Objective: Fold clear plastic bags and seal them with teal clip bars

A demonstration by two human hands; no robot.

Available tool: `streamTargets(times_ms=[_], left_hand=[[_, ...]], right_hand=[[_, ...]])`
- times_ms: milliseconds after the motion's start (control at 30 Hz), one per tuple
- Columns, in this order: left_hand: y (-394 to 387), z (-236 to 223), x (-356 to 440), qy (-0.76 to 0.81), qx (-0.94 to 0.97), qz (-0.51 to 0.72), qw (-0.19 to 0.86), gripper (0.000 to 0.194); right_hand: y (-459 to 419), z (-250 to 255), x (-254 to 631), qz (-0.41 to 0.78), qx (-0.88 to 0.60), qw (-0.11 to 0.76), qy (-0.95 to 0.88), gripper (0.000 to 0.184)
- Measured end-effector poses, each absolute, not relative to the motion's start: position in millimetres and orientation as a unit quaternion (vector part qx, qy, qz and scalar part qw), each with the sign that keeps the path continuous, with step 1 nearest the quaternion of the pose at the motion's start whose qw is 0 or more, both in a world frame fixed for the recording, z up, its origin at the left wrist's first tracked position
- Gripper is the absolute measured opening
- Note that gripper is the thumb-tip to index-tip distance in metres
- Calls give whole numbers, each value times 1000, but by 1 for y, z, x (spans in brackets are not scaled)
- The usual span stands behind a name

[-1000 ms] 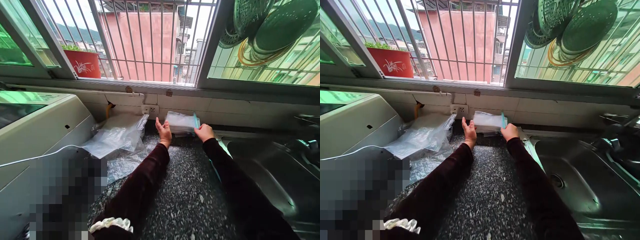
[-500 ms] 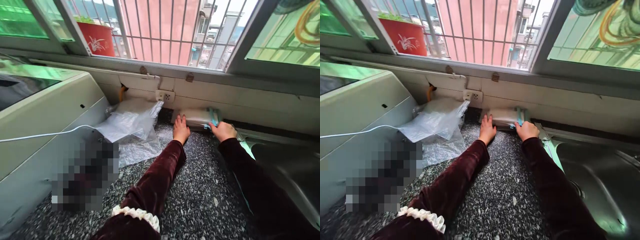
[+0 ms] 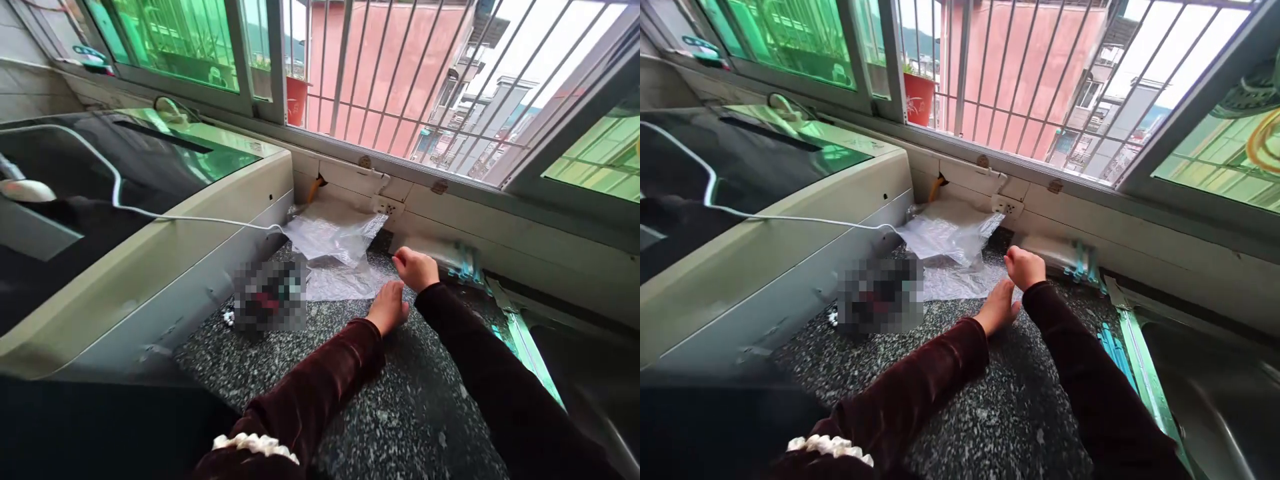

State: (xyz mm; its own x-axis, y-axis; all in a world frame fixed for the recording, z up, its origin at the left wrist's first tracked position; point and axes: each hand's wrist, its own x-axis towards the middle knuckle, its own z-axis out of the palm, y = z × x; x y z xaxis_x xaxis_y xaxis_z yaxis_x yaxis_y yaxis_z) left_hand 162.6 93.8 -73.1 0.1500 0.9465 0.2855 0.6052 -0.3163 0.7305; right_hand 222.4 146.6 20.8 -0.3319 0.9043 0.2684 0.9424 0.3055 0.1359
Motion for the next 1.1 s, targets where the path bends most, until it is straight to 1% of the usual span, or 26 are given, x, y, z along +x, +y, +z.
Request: streamTargets(times_ms=[67, 100, 167, 233, 333, 500, 567, 633, 700, 767, 800, 867, 967, 1033, 1100], left_hand=[[73, -74, 150, 511, 711, 402, 267, 32], [63, -74, 144, 502, 698, 423, 286, 30], [45, -74, 129, 498, 661, 461, 320, 30], [33, -72, 112, 507, 627, 488, 333, 30], [24, -66, 87, 517, 577, 542, 325, 26], [32, -55, 59, 538, 480, 602, 343, 17], [37, -53, 54, 535, 470, 621, 329, 21], [41, -54, 52, 525, 462, 642, 314, 36], [43, -54, 52, 521, 458, 655, 299, 51], [43, -54, 51, 533, 471, 651, 266, 55], [43, -54, 51, 541, 485, 643, 244, 53], [40, -52, 50, 550, 517, 625, 198, 42], [33, -46, 50, 527, 554, 629, 146, 25], [29, -40, 50, 503, 565, 644, 111, 20], [25, -33, 50, 487, 576, 652, 73, 16]], right_hand=[[140, 15, 193, -163, -495, 47, -852, 26], [137, 11, 181, -181, -461, 29, -868, 29], [133, 5, 160, -210, -416, -4, -885, 34], [132, 0, 147, -226, -401, -18, -888, 31], [135, -3, 138, -241, -411, -9, -879, 23], [135, 11, 141, -272, -430, 28, -860, 28], [132, 20, 151, -285, -438, 43, -851, 32], [127, 28, 164, -302, -439, 72, -843, 34], [118, 31, 181, -320, -428, 119, -837, 33], [104, 31, 200, -330, -404, 168, -836, 29], [96, 29, 209, -330, -391, 190, -838, 27], [77, 26, 225, -317, -358, 239, -845, 23], [46, 27, 245, -278, -311, 344, -841, 14], [29, 35, 255, -255, -291, 415, -824, 8], [16, 50, 263, -235, -286, 464, -805, 4]])
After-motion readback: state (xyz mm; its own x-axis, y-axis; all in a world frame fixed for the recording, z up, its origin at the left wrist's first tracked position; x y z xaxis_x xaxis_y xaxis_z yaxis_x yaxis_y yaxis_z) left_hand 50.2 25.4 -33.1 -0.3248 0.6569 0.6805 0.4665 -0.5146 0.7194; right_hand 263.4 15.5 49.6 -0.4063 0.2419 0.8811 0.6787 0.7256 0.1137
